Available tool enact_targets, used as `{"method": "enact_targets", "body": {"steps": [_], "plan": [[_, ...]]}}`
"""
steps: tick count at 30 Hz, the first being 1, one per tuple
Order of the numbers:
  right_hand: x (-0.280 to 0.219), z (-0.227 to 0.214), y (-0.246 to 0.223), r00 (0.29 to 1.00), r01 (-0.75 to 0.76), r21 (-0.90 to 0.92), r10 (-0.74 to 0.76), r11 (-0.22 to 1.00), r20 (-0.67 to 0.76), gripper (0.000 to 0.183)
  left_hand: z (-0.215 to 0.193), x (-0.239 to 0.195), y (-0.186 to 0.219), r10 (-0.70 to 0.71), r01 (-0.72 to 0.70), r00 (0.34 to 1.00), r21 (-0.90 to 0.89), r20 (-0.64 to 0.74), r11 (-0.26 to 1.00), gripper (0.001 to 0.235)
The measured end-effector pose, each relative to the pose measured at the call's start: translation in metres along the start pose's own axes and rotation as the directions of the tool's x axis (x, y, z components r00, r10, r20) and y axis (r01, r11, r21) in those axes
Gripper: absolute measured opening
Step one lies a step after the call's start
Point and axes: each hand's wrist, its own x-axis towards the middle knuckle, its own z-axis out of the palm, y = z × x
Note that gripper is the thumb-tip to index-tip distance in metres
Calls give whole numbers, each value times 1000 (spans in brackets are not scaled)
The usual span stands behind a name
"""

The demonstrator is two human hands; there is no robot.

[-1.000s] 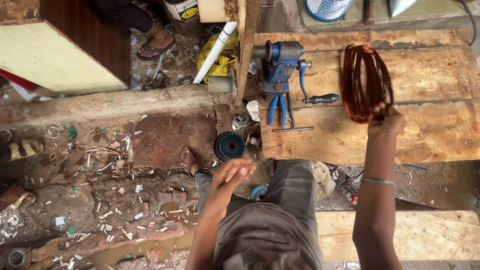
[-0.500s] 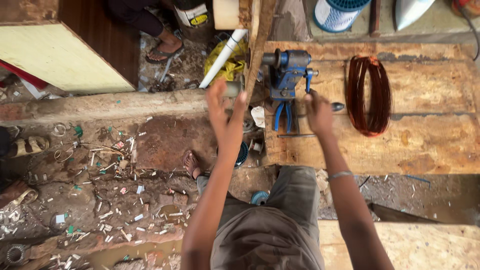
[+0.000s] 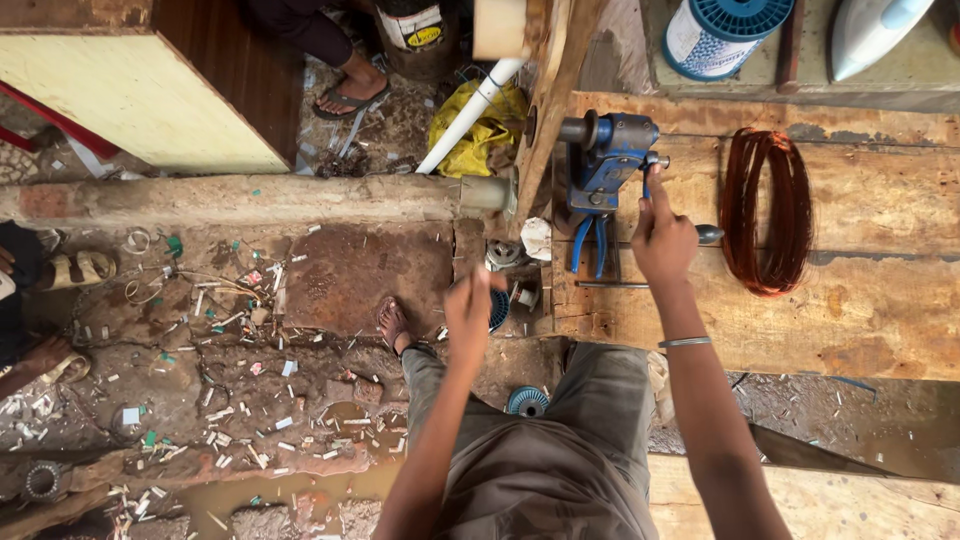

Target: The person winds copper wire onto a wooden spool using a manual winding machine, then removes the finished coil and secures the ends by hand.

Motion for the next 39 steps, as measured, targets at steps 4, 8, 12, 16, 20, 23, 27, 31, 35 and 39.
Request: {"method": "enact_targets", "body": {"steps": [4, 8, 12, 16, 20, 23, 27, 31, 35, 39], "plan": [[5, -16, -3, 999, -12, 72, 8, 997, 53, 46, -14, -76, -71, -233, 230, 972, 73, 34, 970, 46], [15, -30, -5, 986, -31, 59, 20, 998, 168, 48, -27, -101, -126, -341, 329, 938, 138, 70, 934, 48], [29, -52, -10, 972, -9, 5, 7, 1000, 234, 48, -27, -103, -153, -352, 352, 933, 19, 72, 936, 51], [50, -80, -13, 900, -16, 54, -9, 998, 436, 51, -30, -107, -157, -363, 363, 924, 26, 122, 932, 51], [76, -105, -18, 771, -136, 155, 7, 979, 636, 47, -31, -108, -164, -364, 368, 924, -13, 122, 930, 51], [99, -119, -22, 688, -203, 151, 31, 967, 725, 49, -28, -113, -170, -344, 354, 931, -79, 121, 932, 51], [135, -136, -35, 543, -411, 199, 64, 890, 837, 52, -28, -114, -166, -373, 376, 920, -3, 117, 927, 53], [162, -143, -39, 379, -469, -3, 204, 883, 903, 48, -28, -113, -150, -372, 368, 925, 69, 78, 927, 52], [173, -123, -12, 622, -278, 168, 44, 946, 782, 29, -26, -116, -149, -422, 417, 903, 65, 85, 906, 53], [173, -105, 14, 892, 24, 290, -151, 957, 427, 24, -22, -122, -166, -453, 452, 888, 35, 83, 891, 52]]}}
